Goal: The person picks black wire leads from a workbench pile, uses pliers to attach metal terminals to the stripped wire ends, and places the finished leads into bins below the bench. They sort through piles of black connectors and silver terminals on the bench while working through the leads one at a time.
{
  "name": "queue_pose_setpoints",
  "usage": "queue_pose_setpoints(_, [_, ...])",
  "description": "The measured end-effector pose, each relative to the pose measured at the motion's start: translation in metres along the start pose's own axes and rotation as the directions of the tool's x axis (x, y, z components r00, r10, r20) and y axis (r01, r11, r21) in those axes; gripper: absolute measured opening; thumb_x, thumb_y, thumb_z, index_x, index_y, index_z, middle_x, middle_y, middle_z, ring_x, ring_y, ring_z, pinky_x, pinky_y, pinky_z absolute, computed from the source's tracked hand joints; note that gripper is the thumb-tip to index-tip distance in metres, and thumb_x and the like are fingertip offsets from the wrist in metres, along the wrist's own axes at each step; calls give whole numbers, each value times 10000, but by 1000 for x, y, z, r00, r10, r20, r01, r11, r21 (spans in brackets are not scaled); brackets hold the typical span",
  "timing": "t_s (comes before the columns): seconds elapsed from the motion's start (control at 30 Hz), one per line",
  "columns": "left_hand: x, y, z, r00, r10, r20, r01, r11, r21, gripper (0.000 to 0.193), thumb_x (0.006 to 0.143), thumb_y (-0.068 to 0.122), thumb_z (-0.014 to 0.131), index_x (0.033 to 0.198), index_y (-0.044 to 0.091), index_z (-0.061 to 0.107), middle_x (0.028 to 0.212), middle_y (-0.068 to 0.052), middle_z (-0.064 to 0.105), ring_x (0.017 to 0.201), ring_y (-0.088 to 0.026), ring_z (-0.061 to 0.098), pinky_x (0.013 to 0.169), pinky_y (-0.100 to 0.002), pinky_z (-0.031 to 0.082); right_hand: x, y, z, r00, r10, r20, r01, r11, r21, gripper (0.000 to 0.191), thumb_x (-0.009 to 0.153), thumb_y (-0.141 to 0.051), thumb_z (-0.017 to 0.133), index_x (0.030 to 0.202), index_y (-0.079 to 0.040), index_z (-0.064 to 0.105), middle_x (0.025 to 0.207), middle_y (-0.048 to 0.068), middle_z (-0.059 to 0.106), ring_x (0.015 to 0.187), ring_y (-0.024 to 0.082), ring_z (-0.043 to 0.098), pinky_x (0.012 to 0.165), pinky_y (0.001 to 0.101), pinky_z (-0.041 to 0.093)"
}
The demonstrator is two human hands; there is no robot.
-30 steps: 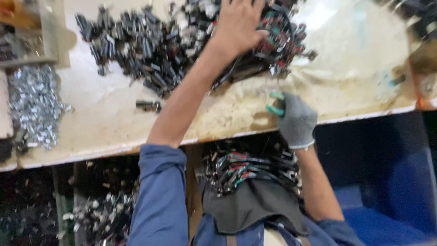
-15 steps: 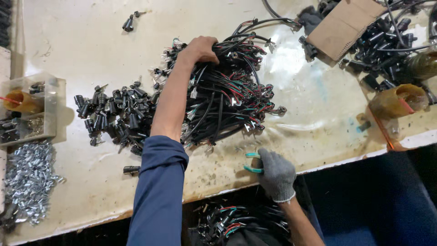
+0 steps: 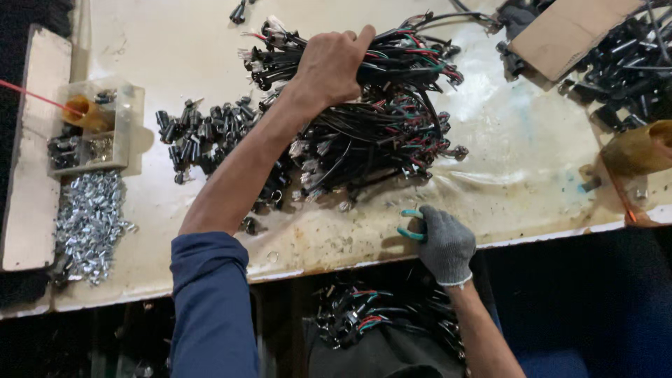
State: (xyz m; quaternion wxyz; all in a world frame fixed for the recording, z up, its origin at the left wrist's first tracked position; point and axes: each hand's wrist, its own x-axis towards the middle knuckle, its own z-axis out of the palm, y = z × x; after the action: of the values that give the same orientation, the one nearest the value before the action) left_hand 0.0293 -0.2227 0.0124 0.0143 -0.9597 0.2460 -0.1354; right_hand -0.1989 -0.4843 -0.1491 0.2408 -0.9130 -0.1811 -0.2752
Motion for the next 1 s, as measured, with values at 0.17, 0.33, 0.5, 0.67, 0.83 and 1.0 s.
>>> queue_pose_setpoints(0.17, [-104,94,38,984,59,-169,-17,971,240,507,887,72,693,1344,-58,518,998,-195,623,883,-312,620,776,-453,509,-7,-3,-11,988,-138,68,132,988,75,407,791,-315,777,1090,-58,676,775,112,630,669,323,631,594,447,487])
queue_pose_setpoints(0.33, [-213,170,93,972,-9,-233,32,995,93,725,904,184,664,1539,-30,389,1335,-275,551,1237,-418,523,1055,-568,431,-22,-24,-21,981,-193,33,182,961,206,413,836,-300,792,1149,-66,658,879,125,665,743,311,655,656,425,512])
queue_pose_setpoints(0.5, [-191,149,108,971,-109,-214,82,988,-130,845,816,212,709,1567,63,350,1434,-226,462,1361,-417,432,1090,-625,381,20,-17,6,992,-100,74,90,989,119,333,889,-186,812,1169,-83,663,947,127,706,789,326,696,675,412,542])
queue_pose_setpoints(0.67, [-144,130,109,986,-150,-74,136,977,-165,986,733,198,739,1606,63,299,1507,-251,381,1439,-417,337,1183,-634,270,50,0,2,985,169,-44,-129,872,472,196,1023,-107,756,1183,-91,645,977,121,736,849,303,744,720,396,582])
queue_pose_setpoints(0.83, [-158,139,116,972,-175,-160,114,937,-329,1031,671,223,776,1567,39,300,1583,-307,299,1480,-450,294,1205,-636,191,10,-7,-44,961,251,115,-246,968,-56,310,977,-193,775,1218,-64,627,999,152,734,810,318,732,686,422,572])
queue_pose_setpoints(1.0, [-154,143,120,975,-199,-98,155,927,-343,946,739,263,762,1553,34,336,1542,-301,381,1433,-447,377,1185,-626,252,-1,-15,-32,911,227,345,-173,968,-180,417,890,-169,730,1282,-93,611,938,187,730,765,401,716,638,489,556])
